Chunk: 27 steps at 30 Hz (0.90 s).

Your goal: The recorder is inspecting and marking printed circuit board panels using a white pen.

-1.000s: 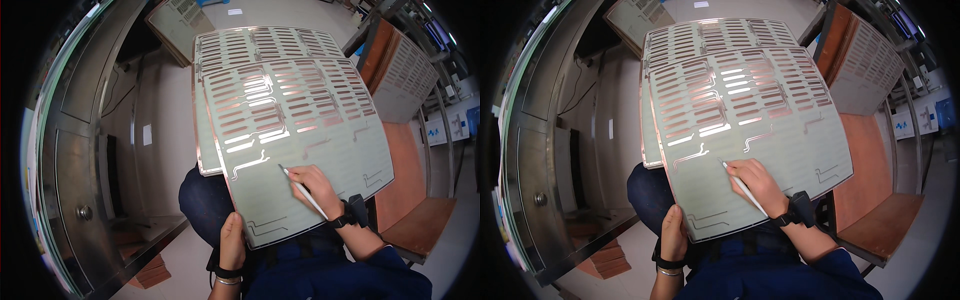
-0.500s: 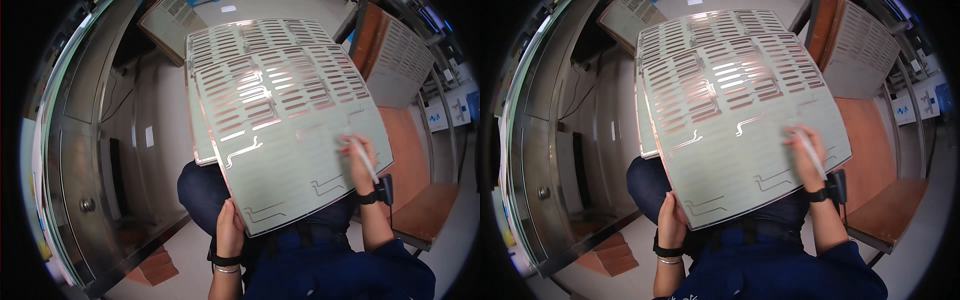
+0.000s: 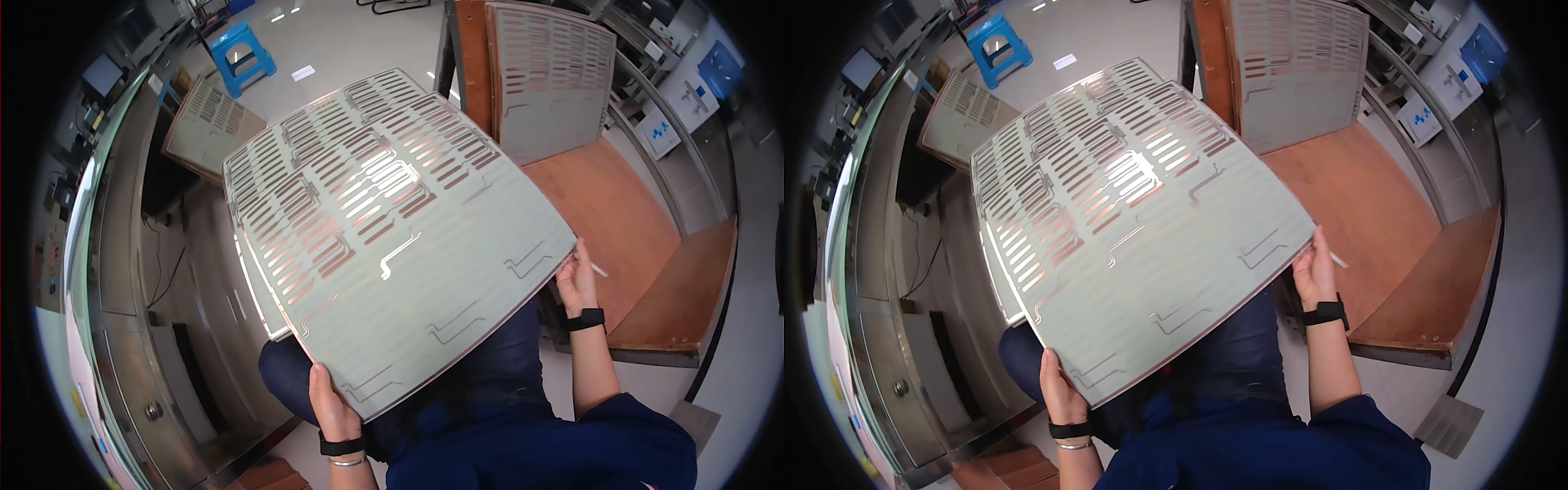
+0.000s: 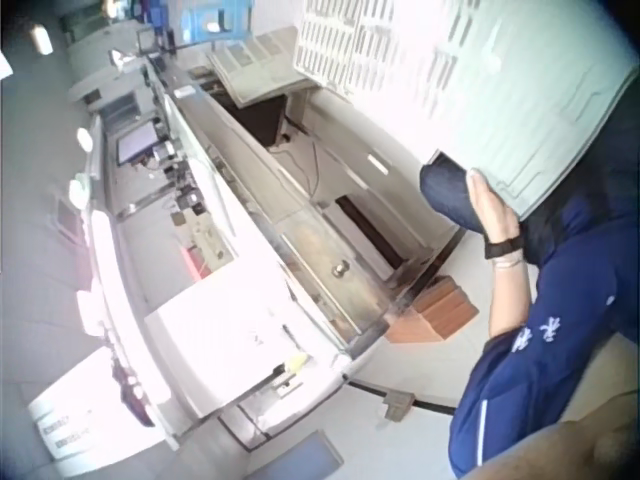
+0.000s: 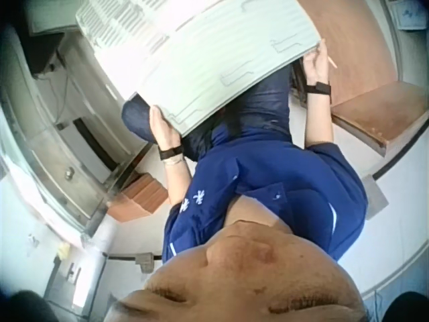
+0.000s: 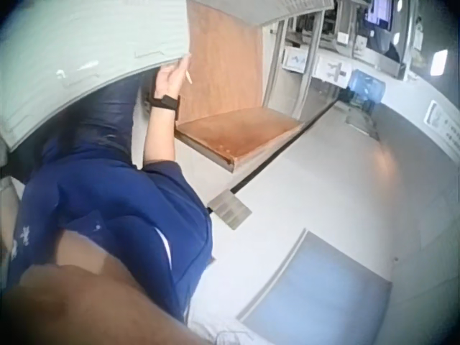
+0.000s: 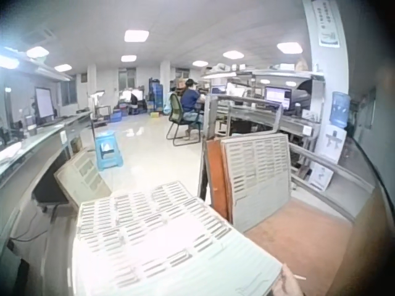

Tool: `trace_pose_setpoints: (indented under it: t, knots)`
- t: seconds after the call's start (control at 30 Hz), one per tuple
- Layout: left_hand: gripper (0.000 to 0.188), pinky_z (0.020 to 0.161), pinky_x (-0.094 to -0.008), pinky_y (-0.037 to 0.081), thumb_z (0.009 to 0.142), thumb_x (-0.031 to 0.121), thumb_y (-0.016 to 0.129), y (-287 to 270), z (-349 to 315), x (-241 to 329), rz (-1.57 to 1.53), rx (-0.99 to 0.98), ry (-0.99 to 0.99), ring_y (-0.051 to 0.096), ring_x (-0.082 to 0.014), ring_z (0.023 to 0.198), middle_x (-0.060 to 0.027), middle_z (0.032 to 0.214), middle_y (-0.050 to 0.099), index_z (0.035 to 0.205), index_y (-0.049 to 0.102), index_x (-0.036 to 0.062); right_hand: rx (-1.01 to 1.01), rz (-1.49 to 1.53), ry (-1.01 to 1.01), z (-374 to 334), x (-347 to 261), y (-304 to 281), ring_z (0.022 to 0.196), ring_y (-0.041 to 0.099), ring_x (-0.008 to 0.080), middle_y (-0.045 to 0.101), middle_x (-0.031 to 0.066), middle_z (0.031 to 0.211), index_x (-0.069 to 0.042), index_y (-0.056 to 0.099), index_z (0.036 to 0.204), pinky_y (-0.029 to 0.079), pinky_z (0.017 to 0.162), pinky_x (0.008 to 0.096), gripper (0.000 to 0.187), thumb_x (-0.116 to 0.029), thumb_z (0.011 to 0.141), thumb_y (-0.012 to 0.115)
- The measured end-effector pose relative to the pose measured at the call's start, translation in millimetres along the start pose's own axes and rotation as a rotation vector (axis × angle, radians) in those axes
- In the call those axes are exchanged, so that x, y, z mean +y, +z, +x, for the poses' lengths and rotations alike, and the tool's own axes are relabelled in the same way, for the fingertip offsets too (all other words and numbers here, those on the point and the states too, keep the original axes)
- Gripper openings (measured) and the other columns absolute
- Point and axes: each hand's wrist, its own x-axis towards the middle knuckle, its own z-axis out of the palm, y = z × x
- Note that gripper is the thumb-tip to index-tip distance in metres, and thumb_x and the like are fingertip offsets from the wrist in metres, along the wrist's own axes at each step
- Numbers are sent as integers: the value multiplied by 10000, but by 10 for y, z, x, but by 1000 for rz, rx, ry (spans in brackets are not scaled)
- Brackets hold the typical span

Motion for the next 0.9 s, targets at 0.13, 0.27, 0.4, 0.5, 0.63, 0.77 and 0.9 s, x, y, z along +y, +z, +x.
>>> trace_pose_setpoints:
  t: [0.13,0.27,0.4,0.5,0.63,0.77,0.9]
  knots:
    - [313,872,-312,445,1002,238,435,17,54,-160,158,159,135,566,-161,973,-88,1108,608,1133,550,-21,-81,-174,-128,-102,-14,235,1136,546,176,552,97,1255,-26,471,1277,445,989,320,363,-221,974,513]
    - [308,897,-307,428,1005,228,435,96,-10,-128,137,144,201,554,-155,983,-91,1114,599,1136,535,-32,-178,-66,-192,-324,-216,487,1181,519,189,517,101,1306,-22,413,1331,425,1018,346,394,-169,975,494]
    - [305,917,-324,423,1001,223,449,520,-85,68,-5,46,253,542,-164,1028,-95,1156,580,1153,525,-30,-311,46,12,-695,-70,505,1189,519,207,511,108,1316,-48,417,1331,423,1023,379,398,-164,962,513]
    - [316,928,-327,422,1001,235,451,931,-59,52,-123,-73,262,540,-174,1048,-94,1169,577,1165,521,-26,-669,361,396,-1038,149,692,1222,492,239,501,109,1315,-63,401,1333,407,1033,438,437,-102,926,553]
    - [356,965,-357,416,998,236,453,1408,-91,42,-199,-266,199,530,-216,1098,-114,1229,549,1235,480,-27,-567,-1,62,-1234,24,1036,1296,399,293,422,135,1366,-31,289,1395,318,1086,473,577,-19,851,483]
    - [484,1010,-416,403,983,359,455,1678,7,-77,-197,-474,28,505,-266,1177,-116,1298,523,1316,436,8,-520,-29,-143,-1297,-236,1122,1277,408,282,428,140,1346,-17,277,1400,320,1076,459,613,-64,843,529]
    - [503,1027,-445,388,979,365,453,1958,-78,-130,-171,-567,-49,489,-287,1200,-123,1328,499,1343,414,20,-513,61,-243,-1189,-404,1074,1259,422,254,446,124,1328,-24,297,1388,327,1071,436,583,-45,858,541]
